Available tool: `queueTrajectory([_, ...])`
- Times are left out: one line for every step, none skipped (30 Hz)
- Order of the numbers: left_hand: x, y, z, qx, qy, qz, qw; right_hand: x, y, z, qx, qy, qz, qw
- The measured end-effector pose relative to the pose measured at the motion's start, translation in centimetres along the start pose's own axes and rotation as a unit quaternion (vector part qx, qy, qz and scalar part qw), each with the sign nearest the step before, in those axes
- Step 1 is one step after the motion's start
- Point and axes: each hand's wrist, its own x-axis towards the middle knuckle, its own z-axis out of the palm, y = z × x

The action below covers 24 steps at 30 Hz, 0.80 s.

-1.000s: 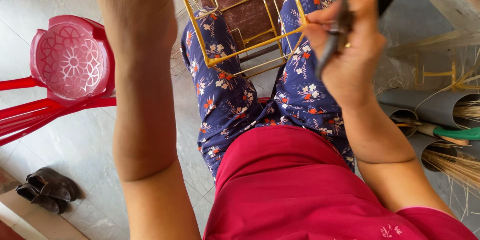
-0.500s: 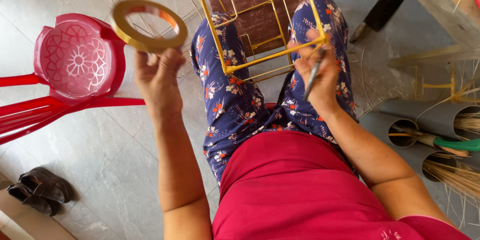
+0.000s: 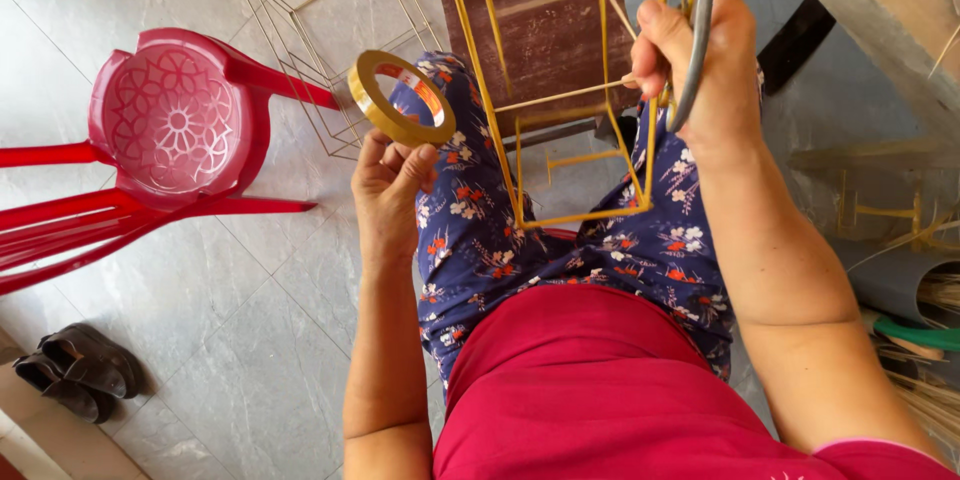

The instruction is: The person sits on a low stool and wraps clear packing tape around the edges of a gold wire frame. They pull tape from a roll, press it along the frame edges, and use scissors to cut the tape at intervals. A second similar wire frame sits nearby on the floor.

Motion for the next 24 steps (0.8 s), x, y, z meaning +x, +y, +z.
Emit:
queueTrajectory([0.1,0.1,0.2,-0.001,0.001,-0.006,1.0,1.1,0.0,0.1,0.009,0.001,0.007,1.0])
queueTrajectory([0.2,0.2,0.4,-0.002,0.003,-0.011,1.0,2.0,0.3,0.3,0.018,0.002,0.015,1.0])
queueTrajectory([0.2,0.4,0.5,-0.004,0.004,-0.02,1.0,2.5,0.6,0.4,0.026,0.004,0.024,0.999])
queueTrajectory([0.2,0.6,0.7,-0.001,0.002,-0.022,1.0,2.6,1.0,0.4,0.03,0.008,0.036,0.999])
queueTrajectory([0.2,0.8,0.8,0.003,-0.001,-0.025,1.0,2.7,1.4,0.4,0.035,0.012,0.048,0.998])
queueTrajectory([0.3,1.0,0.9,0.005,-0.003,-0.028,1.0,2.7,1.8,0.4,0.039,0.017,0.059,0.997])
queueTrajectory([0.3,1.1,1.1,0.005,-0.009,-0.03,1.0,2.7,2.0,0.1,0.047,0.016,0.049,0.998])
queueTrajectory([0.3,1.3,1.2,0.005,-0.012,-0.032,0.999,2.7,2.0,-0.2,0.056,0.014,0.041,0.997])
queueTrajectory([0.3,1.4,1.2,0.006,-0.014,-0.036,0.999,2.7,2.2,-0.3,0.067,0.012,0.036,0.997])
queueTrajectory([0.2,1.6,1.2,0.015,-0.018,-0.044,0.999,2.7,2.2,-0.5,0.06,0.003,0.043,0.997])
queueTrajectory([0.1,1.8,1.2,0.023,-0.023,-0.052,0.998,2.9,2.0,-1.0,0.052,-0.005,0.05,0.997])
queueTrajectory([0.0,2.0,1.3,0.03,-0.029,-0.057,0.998,3.2,1.8,-1.5,0.043,-0.015,0.054,0.998])
queueTrajectory([-0.1,2.3,1.3,0.045,-0.031,-0.058,0.997,3.5,1.7,-1.8,0.021,-0.002,0.051,0.998])
queueTrajectory([-0.4,2.8,1.3,0.06,-0.035,-0.06,0.996,3.5,1.7,-2.1,-0.001,0.011,0.048,0.999])
queueTrajectory([-0.6,3.3,1.4,0.074,-0.039,-0.061,0.995,3.6,1.7,-2.3,-0.024,0.024,0.044,0.998])
queueTrajectory([-0.8,3.9,1.5,0.079,-0.055,-0.058,0.994,3.5,1.7,-2.6,-0.056,0.046,0.011,0.997])
queueTrajectory([-1.1,4.7,1.7,0.085,-0.069,-0.054,0.992,3.3,1.6,-3.0,-0.088,0.068,-0.022,0.994])
queueTrajectory([-1.5,5.6,1.9,0.092,-0.084,-0.053,0.991,2.6,1.5,-3.2,-0.09,0.087,-0.039,0.991])
queueTrajectory([-1.8,6.5,2.2,0.099,-0.119,-0.05,0.987,1.8,1.4,-3.3,-0.092,0.106,-0.056,0.989])
queueTrajectory([-1.9,7.4,2.5,0.107,-0.154,-0.043,0.981,0.9,0.9,-3.7,-0.1,0.118,-0.086,0.984])
queueTrajectory([-1.8,8.2,2.8,0.114,-0.188,-0.035,0.975,-0.4,0.5,-3.7,-0.093,0.11,-0.1,0.984])
queueTrajectory([-1.4,8.9,3.2,0.129,-0.251,-0.004,0.959,-1.6,0.3,-3.6,-0.085,0.093,-0.108,0.986])
queueTrajectory([-0.9,9.5,3.6,0.144,-0.313,0.027,0.938,-2.7,0.0,-3.4,-0.05,0.027,-0.084,0.995])
queueTrajectory([-0.2,9.6,4.2,0.158,-0.373,0.057,0.912,-3.7,-0.1,-3.2,-0.017,-0.037,-0.052,0.998])
